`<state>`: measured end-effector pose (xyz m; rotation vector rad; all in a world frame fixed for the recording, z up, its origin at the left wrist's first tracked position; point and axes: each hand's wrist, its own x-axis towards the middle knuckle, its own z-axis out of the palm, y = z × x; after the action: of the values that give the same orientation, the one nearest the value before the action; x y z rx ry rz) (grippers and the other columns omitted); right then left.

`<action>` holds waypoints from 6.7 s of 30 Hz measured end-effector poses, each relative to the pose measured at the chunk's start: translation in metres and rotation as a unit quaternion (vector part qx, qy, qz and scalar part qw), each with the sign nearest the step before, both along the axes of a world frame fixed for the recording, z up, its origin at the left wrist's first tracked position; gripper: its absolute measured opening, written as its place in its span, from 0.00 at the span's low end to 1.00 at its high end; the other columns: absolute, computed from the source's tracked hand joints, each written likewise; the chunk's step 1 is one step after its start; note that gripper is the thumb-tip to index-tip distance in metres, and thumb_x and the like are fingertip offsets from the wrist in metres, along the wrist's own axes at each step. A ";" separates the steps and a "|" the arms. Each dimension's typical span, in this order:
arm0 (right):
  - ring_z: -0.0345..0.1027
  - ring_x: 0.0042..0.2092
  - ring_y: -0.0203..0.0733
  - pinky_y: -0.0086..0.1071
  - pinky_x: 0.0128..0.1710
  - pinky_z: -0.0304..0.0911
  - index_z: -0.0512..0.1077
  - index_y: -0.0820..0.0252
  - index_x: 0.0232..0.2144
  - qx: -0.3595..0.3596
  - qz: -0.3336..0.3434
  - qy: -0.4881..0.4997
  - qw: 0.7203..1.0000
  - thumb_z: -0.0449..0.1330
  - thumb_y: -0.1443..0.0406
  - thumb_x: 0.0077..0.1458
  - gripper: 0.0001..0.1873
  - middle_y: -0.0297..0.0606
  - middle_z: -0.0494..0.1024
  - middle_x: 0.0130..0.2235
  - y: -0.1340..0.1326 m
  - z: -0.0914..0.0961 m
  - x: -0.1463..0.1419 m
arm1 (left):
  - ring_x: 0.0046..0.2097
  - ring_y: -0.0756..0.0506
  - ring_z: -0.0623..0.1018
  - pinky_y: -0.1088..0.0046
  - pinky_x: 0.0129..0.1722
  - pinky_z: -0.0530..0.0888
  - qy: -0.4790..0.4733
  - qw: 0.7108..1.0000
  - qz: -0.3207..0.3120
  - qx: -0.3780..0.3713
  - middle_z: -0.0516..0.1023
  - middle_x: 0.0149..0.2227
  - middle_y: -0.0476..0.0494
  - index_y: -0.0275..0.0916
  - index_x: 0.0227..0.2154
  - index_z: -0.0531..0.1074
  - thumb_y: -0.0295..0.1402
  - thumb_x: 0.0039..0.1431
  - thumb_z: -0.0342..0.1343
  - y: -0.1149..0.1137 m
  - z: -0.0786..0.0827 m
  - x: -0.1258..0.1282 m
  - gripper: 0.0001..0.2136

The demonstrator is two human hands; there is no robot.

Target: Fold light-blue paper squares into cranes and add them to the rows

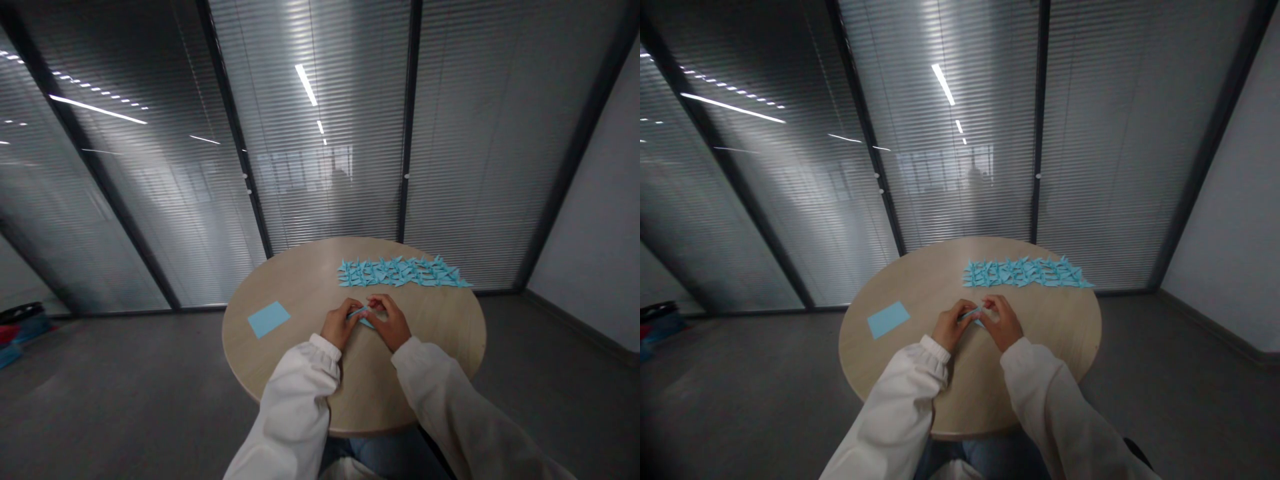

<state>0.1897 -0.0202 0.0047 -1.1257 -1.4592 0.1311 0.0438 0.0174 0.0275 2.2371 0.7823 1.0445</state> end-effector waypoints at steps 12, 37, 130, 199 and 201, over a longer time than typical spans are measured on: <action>0.64 0.35 0.39 0.34 0.38 0.61 0.71 0.57 0.25 0.032 0.039 -0.003 0.999 0.57 0.61 0.48 0.06 0.36 0.70 0.30 0.001 0.000 0.003 | 0.34 0.50 0.76 0.77 0.35 0.69 -0.001 1.000 0.001 -0.023 0.77 0.30 0.52 0.41 0.33 0.62 0.35 0.52 0.49 -0.003 0.003 -0.001 0.06; 0.64 0.36 0.39 0.34 0.36 0.62 0.68 0.58 0.32 -0.002 -0.016 0.044 0.999 0.60 0.58 0.42 0.13 0.36 0.70 0.34 0.000 0.002 0.001 | 0.38 0.50 0.75 0.74 0.39 0.70 -0.025 0.999 0.033 -0.007 0.76 0.34 0.51 0.43 0.42 0.60 0.34 0.50 0.52 0.000 0.004 0.000 0.15; 0.66 0.35 0.39 0.32 0.37 0.61 0.70 0.59 0.27 -0.031 0.039 0.090 0.995 0.56 0.59 0.48 0.10 0.36 0.72 0.30 0.000 -0.002 0.006 | 0.31 0.49 0.76 0.72 0.34 0.72 -0.138 0.976 -0.012 -0.168 0.77 0.30 0.46 0.37 0.36 0.64 0.34 0.45 0.57 0.009 -0.005 0.001 0.14; 0.68 0.31 0.41 0.31 0.33 0.60 0.74 0.62 0.27 -0.184 0.108 0.050 0.976 0.55 0.58 0.45 0.14 0.38 0.76 0.28 0.012 -0.021 0.010 | 0.24 0.51 0.70 0.77 0.24 0.65 -0.097 0.977 0.047 -0.183 0.72 0.20 0.48 0.33 0.24 0.72 0.43 0.40 0.56 0.023 -0.017 -0.002 0.16; 0.67 0.31 0.41 0.31 0.33 0.60 0.74 0.61 0.25 -0.174 0.109 0.033 0.978 0.55 0.58 0.45 0.13 0.37 0.76 0.27 0.010 -0.020 0.009 | 0.25 0.50 0.70 0.78 0.25 0.64 -0.121 0.971 0.049 -0.201 0.73 0.21 0.48 0.32 0.24 0.72 0.43 0.38 0.57 0.024 -0.017 -0.001 0.16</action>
<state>0.1983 -0.0099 -0.0151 -1.2221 -1.5339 0.5909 0.0427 0.0412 0.0108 1.7106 0.9106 1.0708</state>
